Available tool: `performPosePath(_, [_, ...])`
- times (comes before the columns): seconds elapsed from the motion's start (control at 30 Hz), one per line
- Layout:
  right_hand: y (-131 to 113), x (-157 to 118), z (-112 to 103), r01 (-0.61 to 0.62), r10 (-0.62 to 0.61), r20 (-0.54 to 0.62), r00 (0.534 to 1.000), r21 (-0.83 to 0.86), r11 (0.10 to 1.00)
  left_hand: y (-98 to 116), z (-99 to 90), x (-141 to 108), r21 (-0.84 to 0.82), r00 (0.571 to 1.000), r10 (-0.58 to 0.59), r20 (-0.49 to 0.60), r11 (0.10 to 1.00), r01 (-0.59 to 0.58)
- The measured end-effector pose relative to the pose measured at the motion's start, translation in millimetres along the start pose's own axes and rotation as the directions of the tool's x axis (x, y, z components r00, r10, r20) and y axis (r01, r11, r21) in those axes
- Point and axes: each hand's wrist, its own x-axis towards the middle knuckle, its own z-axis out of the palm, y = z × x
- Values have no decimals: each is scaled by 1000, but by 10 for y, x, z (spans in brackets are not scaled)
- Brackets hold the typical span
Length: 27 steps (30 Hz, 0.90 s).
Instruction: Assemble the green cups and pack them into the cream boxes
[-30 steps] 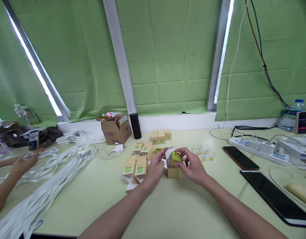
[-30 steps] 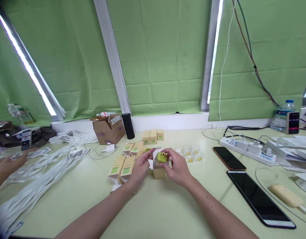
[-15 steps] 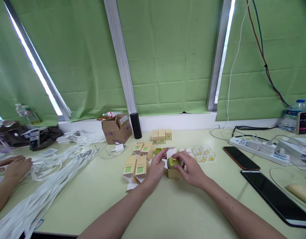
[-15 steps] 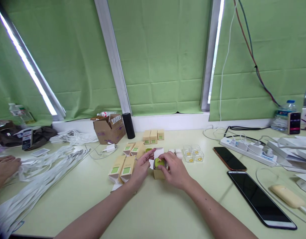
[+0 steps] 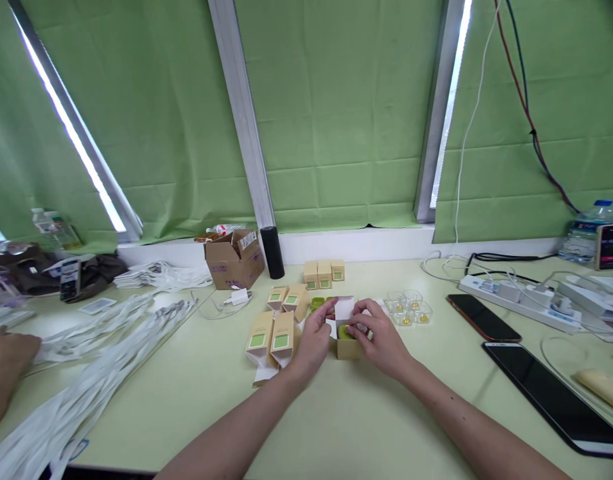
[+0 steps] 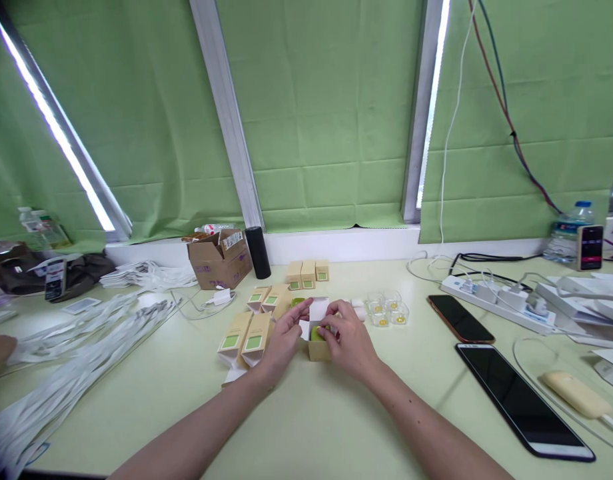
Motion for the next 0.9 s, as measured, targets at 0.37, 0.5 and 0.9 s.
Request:
performPosePath(0.37, [12, -5, 13, -62, 62, -26, 998, 19, 998, 69, 11, -33, 9, 1000, -10, -8, 1000, 11])
performPosePath(0.5, [19, 25, -7, -139, 156, -89, 984, 176, 974, 50, 6, -23, -12, 1000, -19, -10, 1000, 19])
performPosePath(0.9, [252, 91, 40, -419, 561, -127, 818, 537, 732, 104, 16, -52, -66, 997, -76, -28, 995, 74])
